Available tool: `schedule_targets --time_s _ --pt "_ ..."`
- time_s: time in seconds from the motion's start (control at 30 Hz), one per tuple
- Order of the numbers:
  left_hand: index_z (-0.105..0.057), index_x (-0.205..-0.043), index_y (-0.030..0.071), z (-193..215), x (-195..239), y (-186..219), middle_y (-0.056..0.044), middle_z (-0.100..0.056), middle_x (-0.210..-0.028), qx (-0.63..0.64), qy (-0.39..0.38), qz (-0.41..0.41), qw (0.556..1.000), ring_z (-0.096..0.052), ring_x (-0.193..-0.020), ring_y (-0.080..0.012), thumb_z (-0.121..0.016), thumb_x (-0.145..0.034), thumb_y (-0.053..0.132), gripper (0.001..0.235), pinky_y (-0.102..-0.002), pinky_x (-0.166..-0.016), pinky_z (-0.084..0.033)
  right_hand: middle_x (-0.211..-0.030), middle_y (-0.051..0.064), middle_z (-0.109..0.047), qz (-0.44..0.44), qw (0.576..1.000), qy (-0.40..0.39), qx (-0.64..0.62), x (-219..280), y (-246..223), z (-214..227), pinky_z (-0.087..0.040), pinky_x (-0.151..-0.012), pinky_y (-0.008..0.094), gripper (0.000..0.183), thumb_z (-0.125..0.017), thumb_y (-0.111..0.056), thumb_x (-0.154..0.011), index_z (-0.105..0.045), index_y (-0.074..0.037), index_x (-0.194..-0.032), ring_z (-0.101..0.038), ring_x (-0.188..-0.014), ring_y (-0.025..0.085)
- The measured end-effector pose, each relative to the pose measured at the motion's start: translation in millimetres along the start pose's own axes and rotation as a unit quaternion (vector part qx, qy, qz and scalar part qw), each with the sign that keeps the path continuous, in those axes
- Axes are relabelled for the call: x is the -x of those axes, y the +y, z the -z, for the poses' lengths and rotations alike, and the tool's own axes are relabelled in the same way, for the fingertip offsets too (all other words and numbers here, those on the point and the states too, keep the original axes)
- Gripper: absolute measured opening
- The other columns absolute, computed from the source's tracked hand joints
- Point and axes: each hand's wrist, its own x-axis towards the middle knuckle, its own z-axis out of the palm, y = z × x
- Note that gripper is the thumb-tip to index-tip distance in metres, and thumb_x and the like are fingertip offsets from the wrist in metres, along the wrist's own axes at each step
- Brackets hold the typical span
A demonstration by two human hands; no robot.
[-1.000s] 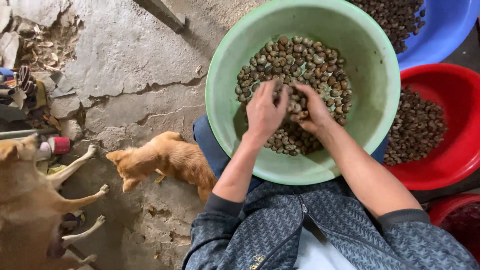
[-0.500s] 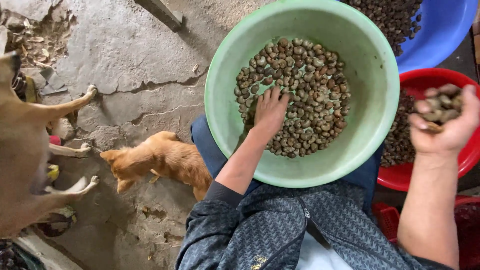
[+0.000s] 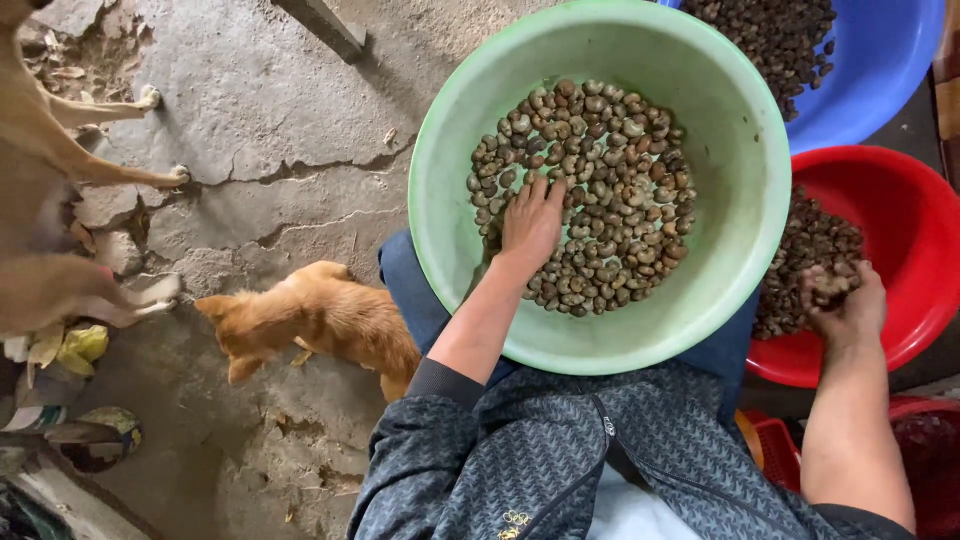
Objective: The person sits on the floor and sorts snails from a green basin into a red basin using both hands. A dog is visible nearby on the floor.
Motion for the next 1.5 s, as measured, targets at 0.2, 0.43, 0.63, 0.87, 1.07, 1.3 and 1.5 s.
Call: schedule_targets --time_s 0.2,0.43,0.63,0.87,1.07,1.3,1.5 --pt "-0.063 -0.119 0.008 0 -1 2 -0.018 -0.058 -0.114 0.001 0.024 -0.011 1.0 -0.061 -0.101 -0.0385 -0.063 -0.084 0.005 0.035 -0.049 -0.086 -0.052 -0.117 0.002 -0.073 0.088 0.969 0.042 0.226 13 -11 -15 -0.074 -0.069 0.024 0.037 -0.053 -0.037 -0.105 -0.053 -0.018 -0.136 -0.079 -0.085 0.01" --pt "-0.059 -0.113 0.003 -2 -3 1 -0.021 -0.057 -0.111 0.002 -0.012 -0.004 1.0 -0.063 -0.093 -0.0423 -0.063 -0.083 0.002 0.03 -0.053 -0.079 -0.055 -0.146 0.036 -0.04 0.603 0.703 -0.077 0.369 133 -25 -128 -0.042 -0.108 0.052 0.039 -0.054 0.013 -0.113 -0.035 0.013 -0.148 -0.045 -0.133 0.048" --pt "-0.053 -0.125 0.003 -4 -1 -4 -0.025 -0.055 -0.121 0.041 -0.032 0.012 0.999 -0.063 -0.098 -0.0459 -0.068 -0.082 0.005 0.045 -0.056 -0.082 -0.055 -0.13 0.029 -0.061 0.716 0.54 -0.181 0.404 234 -2 -228 -0.052 -0.1 0.048 0.031 -0.06 0.016 -0.102 -0.058 0.013 -0.133 -0.061 -0.113 0.041" --pt "-0.046 -0.144 0.0 66 -10 -5 -0.021 -0.061 -0.119 0.395 -0.116 0.197 0.89 -0.069 -0.104 -0.0416 -0.058 -0.096 0.015 0.052 -0.051 -0.08 -0.058 -0.12 0.01 -0.073 0.515 0.397 -0.256 0.715 191 82 -275 -0.057 -0.091 0.046 0.035 -0.057 -0.035 -0.106 -0.068 -0.011 -0.129 -0.068 -0.116 0.03" --pt "-0.071 -0.101 0.001 53 -14 -14 -0.005 -0.054 -0.07 0.672 -0.051 0.242 0.698 -0.062 -0.065 -0.0165 -0.052 -0.096 0.019 0.027 -0.03 -0.05 -0.05 -0.122 0.017 -0.065 0.467 0.267 -0.193 0.821 90 158 -269 -0.058 -0.064 0.06 0.03 -0.053 -0.027 -0.097 -0.055 -0.017 -0.124 -0.068 -0.107 0.043" --pt "-0.067 -0.106 -0.002 38 -17 -15 -0.011 -0.066 -0.073 0.467 -0.106 0.173 0.861 -0.072 -0.061 -0.0183 -0.053 -0.105 0.023 0.029 -0.033 -0.047 -0.057 -0.116 0.015 -0.065 0.485 0.29 -0.193 0.802 93 156 -263 -0.049 -0.046 0.066 0.022 -0.048 -0.018 -0.099 -0.058 -0.019 -0.118 -0.069 -0.1 0.042" --pt "-0.054 -0.137 0.001 36 -5 -5 -0.027 -0.067 -0.121 0.123 -0.223 0.089 0.963 -0.075 -0.081 -0.0325 -0.057 -0.102 0.014 0.037 -0.048 -0.062 -0.06 -0.103 0.009 -0.068 0.567 0.278 -0.188 0.752 115 146 -260 -0.059 -0.055 0.051 0.015 -0.058 -0.02 -0.096 -0.063 -0.019 -0.111 -0.071 -0.094 0.033"
